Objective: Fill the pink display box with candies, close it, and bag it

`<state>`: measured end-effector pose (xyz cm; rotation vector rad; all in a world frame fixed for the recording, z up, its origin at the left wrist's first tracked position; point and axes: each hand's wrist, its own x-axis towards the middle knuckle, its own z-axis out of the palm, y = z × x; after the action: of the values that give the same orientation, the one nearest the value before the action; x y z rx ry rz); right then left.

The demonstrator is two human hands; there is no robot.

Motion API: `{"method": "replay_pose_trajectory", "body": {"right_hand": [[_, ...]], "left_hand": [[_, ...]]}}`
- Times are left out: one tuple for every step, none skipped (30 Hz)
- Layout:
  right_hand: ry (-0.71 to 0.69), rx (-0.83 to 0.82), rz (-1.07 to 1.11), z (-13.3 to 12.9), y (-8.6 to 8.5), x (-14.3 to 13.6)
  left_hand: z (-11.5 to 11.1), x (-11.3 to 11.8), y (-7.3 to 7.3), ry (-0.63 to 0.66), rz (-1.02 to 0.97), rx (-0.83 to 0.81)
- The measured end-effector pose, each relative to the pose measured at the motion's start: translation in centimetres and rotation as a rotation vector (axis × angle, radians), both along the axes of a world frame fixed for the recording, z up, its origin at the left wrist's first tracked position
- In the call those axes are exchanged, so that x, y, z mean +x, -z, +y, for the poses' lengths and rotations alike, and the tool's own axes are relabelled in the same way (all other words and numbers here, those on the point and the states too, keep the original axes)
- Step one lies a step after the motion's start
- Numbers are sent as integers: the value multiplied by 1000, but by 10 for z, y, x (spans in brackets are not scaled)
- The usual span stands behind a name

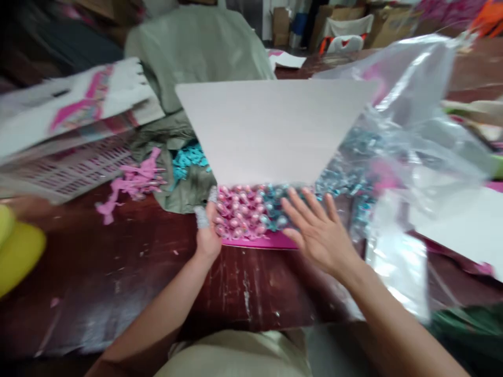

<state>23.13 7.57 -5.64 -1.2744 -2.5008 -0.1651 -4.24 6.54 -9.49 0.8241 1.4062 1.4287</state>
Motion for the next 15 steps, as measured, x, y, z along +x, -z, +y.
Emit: {"method": "replay_pose_trajectory", "body": {"right_hand": [[-1,-9,30,2,6,3],[-12,-20,61,6,14,6],[-34,-34,83,9,22,7],[-56,-42,101,12,29,7],[-74,-43,113,15,34,5],[-77,-35,124,15,37,3],[-64,-21,133,15,37,1],[-42,0,143,13,35,-1],[-17,21,150,12,33,-2],[-3,24,146,12,30,-3],[-22,26,140,16,29,-2],[-52,-9,119,22,28,1],[-76,-22,123,30,28,6],[-31,-33,161,39,28,13],[47,-27,235,47,28,21]], "left_hand": [[-1,0,1,-2,22,18],[-2,-1,3,5,40,58],[-2,0,4,18,54,96],[-3,0,5,29,65,124],[-4,2,4,44,67,143],[-7,3,1,56,60,150],[-10,4,-3,65,47,154],[-14,3,-7,78,35,160],[-16,-3,-9,73,24,168],[-15,-14,-8,54,32,166],[-6,-30,-3,16,81,159],[10,-51,4,-68,162,153],[33,-75,12,-175,254,154],[61,-101,19,-269,395,160],[89,-128,23,-300,550,207]]}}
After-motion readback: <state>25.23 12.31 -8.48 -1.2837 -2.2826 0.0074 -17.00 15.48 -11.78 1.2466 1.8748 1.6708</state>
